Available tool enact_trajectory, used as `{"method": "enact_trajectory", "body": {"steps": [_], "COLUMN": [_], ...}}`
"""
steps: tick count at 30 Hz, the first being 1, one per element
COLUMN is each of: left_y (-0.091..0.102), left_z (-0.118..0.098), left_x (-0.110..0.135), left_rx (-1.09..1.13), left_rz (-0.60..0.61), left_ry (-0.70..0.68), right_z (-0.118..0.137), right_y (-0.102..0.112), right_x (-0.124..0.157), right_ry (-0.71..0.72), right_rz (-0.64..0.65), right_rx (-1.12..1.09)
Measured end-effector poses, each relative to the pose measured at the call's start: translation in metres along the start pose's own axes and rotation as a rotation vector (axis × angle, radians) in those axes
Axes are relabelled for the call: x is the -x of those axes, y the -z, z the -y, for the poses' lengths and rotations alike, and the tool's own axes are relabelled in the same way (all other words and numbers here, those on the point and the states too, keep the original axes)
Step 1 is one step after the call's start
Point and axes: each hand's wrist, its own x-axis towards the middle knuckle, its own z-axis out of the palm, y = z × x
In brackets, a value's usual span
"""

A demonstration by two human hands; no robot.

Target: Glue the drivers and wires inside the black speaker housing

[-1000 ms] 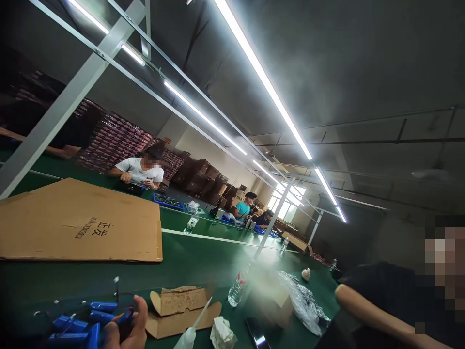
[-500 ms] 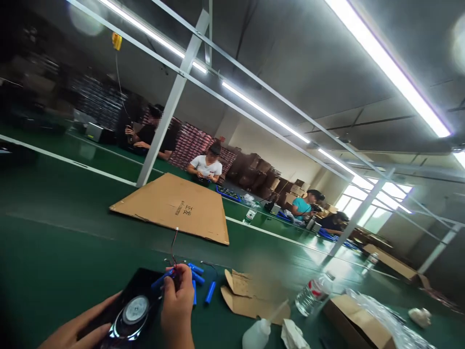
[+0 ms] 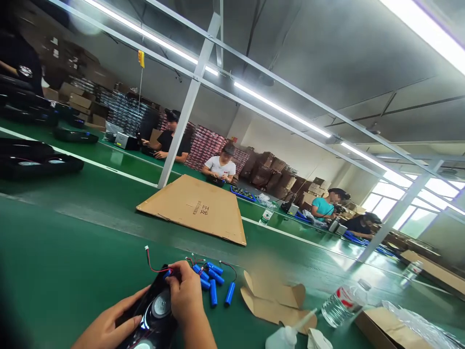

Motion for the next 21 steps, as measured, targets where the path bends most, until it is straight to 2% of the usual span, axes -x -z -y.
{"method": "enact_trajectory", "body": {"steps": [3,13,21], "left_y": [-0.001,0.001,-0.001], "left_z": [0.001,-0.014,-0.013], "left_x": [0.001,0.001,0.001], "left_rx": [0.004,-0.035,-0.067], "left_rz": [-0.023,0.038,0.033], "left_ry": [-0.003,0.038,0.024], "right_z": [0.0,0.005,0.0], "right_y": [0.003,0.01,0.01], "right_x": [-0.004,-0.013,-0.017], "right_ry": [0.013,0.087,0.105], "right_rz": [0.017,0.108,0.131], "right_rx": [0.061,0.236,0.33]}}
